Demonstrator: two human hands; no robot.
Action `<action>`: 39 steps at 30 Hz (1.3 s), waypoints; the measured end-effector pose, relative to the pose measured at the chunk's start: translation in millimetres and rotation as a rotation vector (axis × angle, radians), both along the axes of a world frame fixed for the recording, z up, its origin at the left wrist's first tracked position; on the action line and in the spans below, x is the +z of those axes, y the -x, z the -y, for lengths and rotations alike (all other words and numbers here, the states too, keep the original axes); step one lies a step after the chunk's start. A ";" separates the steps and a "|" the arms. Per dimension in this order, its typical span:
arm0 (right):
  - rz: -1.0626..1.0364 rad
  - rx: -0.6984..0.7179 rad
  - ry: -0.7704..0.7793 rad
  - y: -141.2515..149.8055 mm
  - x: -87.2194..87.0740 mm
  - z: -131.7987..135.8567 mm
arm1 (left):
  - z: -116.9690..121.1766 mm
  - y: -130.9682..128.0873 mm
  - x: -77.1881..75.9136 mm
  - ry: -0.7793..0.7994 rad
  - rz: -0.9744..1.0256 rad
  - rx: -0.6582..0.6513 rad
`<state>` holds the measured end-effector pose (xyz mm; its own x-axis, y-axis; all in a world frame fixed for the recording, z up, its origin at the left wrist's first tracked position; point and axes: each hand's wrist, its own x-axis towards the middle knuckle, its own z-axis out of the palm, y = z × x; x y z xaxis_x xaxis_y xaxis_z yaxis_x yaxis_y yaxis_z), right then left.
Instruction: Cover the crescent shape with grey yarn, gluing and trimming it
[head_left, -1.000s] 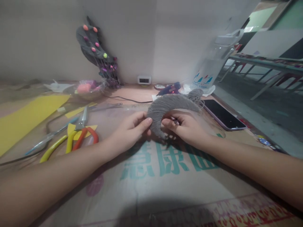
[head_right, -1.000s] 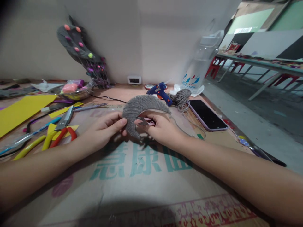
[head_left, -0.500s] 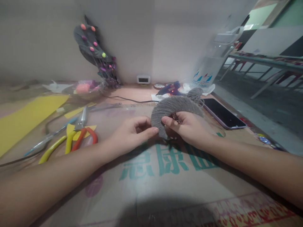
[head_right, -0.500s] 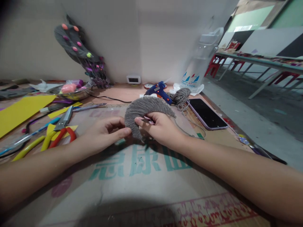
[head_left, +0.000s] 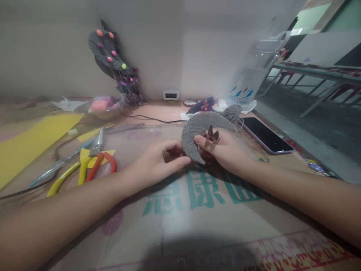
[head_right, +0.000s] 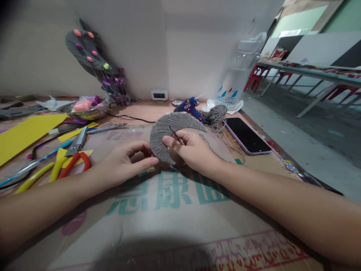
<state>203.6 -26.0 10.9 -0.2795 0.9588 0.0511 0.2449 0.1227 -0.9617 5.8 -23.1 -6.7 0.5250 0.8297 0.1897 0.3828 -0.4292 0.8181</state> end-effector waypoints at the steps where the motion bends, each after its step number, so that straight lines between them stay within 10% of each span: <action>1: -0.017 0.011 0.010 0.2 -0.4 -0.3 | 0.5 -0.1 0.8 -0.002 -0.017 -0.002; 22: 0.034 0.052 -0.133 -3.1 -11.3 -4.8 | 3.5 0.0 6.1 -0.221 -0.090 0.086; 39: 0.414 0.106 -0.822 -14.6 8.6 5.3 | 5.1 5.7 6.6 -0.498 -0.049 0.111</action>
